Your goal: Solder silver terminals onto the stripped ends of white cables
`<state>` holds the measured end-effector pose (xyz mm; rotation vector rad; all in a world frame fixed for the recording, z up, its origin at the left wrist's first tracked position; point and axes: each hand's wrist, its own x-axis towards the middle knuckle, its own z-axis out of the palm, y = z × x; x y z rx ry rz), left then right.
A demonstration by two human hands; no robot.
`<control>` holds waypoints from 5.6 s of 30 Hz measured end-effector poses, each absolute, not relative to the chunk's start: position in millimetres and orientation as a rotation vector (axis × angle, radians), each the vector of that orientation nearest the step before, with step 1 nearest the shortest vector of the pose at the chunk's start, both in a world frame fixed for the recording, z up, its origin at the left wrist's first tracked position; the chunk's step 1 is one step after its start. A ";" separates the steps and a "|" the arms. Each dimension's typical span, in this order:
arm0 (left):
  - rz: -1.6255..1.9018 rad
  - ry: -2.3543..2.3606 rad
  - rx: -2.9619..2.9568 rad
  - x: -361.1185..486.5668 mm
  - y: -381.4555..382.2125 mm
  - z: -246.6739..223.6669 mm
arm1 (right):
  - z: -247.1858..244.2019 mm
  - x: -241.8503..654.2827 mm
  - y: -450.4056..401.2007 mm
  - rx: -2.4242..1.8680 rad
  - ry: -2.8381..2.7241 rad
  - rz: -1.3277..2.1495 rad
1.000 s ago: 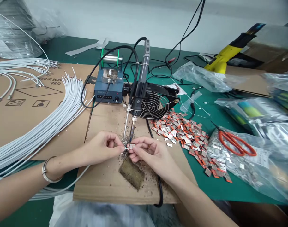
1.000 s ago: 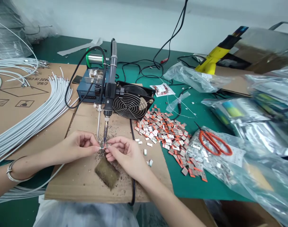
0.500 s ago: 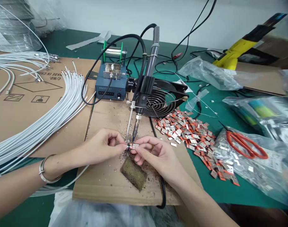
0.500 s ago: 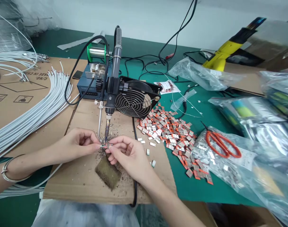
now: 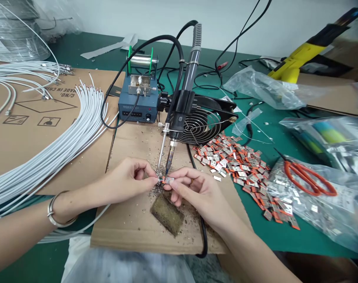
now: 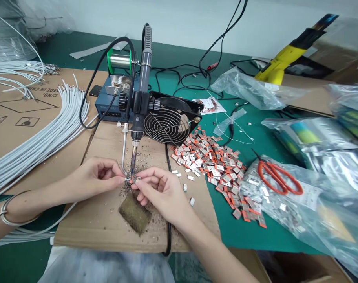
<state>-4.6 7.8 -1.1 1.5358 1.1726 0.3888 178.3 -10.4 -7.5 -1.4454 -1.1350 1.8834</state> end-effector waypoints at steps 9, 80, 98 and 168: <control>0.412 1.197 1.560 -4.3 9.4 -1.3 | -9.8 178.8 -9.7 -1.450 -1.154 1.862; 0.383 1.269 1.563 1.1 6.5 11.5 | -8.3 180.2 -10.3 -1.402 -1.185 1.808; 0.377 1.267 1.577 0.3 6.1 10.5 | -8.6 180.9 -10.8 -1.353 -1.138 1.824; 0.352 1.261 1.581 0.6 6.0 14.4 | -9.8 182.8 -10.0 -1.365 -1.149 1.871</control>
